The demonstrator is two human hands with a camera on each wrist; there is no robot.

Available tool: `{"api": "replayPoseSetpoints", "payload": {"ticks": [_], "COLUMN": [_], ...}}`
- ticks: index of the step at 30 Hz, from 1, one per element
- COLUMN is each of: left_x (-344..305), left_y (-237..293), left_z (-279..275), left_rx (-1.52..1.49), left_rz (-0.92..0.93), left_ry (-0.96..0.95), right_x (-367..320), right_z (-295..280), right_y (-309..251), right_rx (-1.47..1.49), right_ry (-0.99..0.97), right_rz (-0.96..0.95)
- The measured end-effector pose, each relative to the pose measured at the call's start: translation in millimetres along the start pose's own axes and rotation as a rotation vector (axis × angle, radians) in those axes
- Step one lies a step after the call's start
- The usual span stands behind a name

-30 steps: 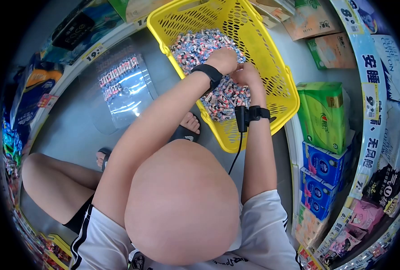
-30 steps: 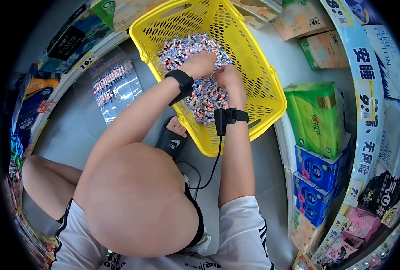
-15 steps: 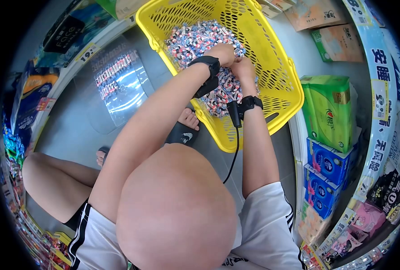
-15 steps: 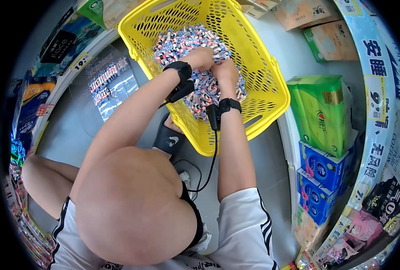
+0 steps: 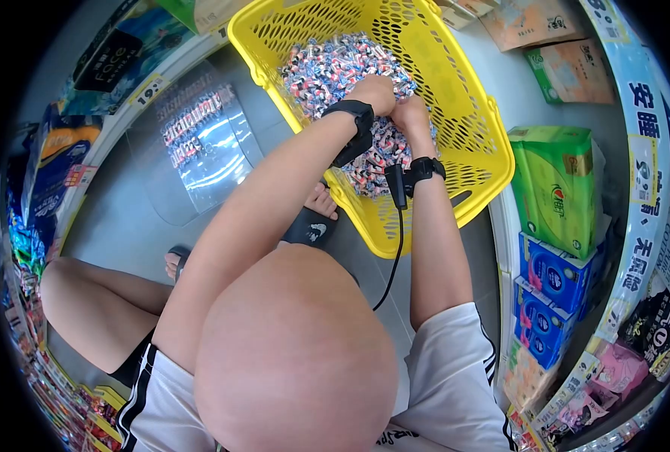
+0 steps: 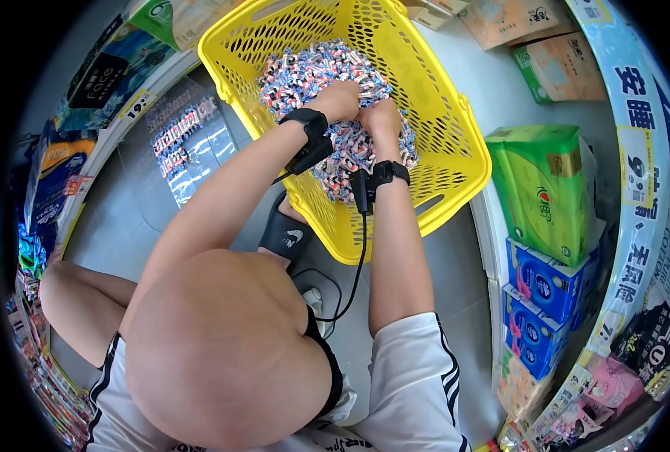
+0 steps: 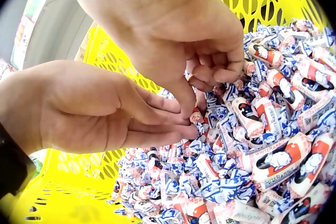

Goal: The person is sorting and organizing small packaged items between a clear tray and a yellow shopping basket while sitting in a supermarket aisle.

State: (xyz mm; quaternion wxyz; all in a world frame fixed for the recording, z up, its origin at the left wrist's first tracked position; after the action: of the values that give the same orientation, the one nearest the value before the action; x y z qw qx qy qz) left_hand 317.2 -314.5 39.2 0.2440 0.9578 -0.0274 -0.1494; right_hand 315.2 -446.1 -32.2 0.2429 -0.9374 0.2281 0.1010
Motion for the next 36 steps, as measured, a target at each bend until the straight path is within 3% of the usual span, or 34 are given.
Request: {"api": "replayPoseSetpoints", "payload": {"ticks": [6,9,12,14,15,22,25,27,29,32,36], "left_x": [1.8,0.4,2.4,-3.6,-5.0,-21.7,-36.2,-45.9,-63.8,-88.8,-109.8], "left_y": [-2.3,-1.7,-0.2,9.4,13.6,39.3,44.7,45.5,36.0,22.0,-3.4], "left_z": [1.6,0.3,3.4,-2.9,-0.9,-27.3,-45.2,-61.1,-72.8,-98.9,-122.0], "left_rx": [-0.028,0.000,0.005,0.040,0.079,0.075,0.035,-0.026,-0.074,-0.113,-0.155], "left_rz": [-0.062,-0.072,-0.043,0.033,0.109,0.120,0.192,0.261,0.251,0.352,0.316], "left_ry": [-0.019,-0.046,-0.037,-0.075,-0.116,-0.109,-0.142,0.016,0.043,0.292,0.488], "right_x": [12.9,8.3,-9.6,-23.1,-23.2,-20.1,-35.4,-44.6,-56.2,-76.8,-92.8], "right_z": [13.4,12.7,-9.5,-19.6,-21.5,-42.1,-67.0,-81.4,-87.8,-97.2,-98.5], "right_y": [12.4,2.5,-7.8,-16.2,-17.0,-18.7,-34.8,-46.9,-63.0,-86.9,-117.2], "right_rx": [0.039,0.234,0.207,0.368,0.369,0.385,0.313,0.248,0.215,0.259,0.310], "right_ry": [0.016,-0.090,-0.168,-0.284,-0.283,-0.349,-0.290,-0.298,-0.376,-0.382,-0.394], "right_rz": [0.036,0.016,0.104,0.206,0.204,0.126,0.035,-0.011,-0.138,-0.202,-0.284]}}
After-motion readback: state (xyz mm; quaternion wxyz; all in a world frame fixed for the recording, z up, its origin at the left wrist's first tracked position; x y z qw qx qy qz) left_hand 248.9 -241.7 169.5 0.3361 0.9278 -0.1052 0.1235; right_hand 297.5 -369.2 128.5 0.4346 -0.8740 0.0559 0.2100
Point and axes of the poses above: each hand's wrist, its own x-axis towards the middle knuckle, its own z-axis out of the palm, y = z × x, the point moved 7 cm from there along x, towards the middle knuckle, and after that the axes turned 15 degrees about y, right-handed, at the moved point
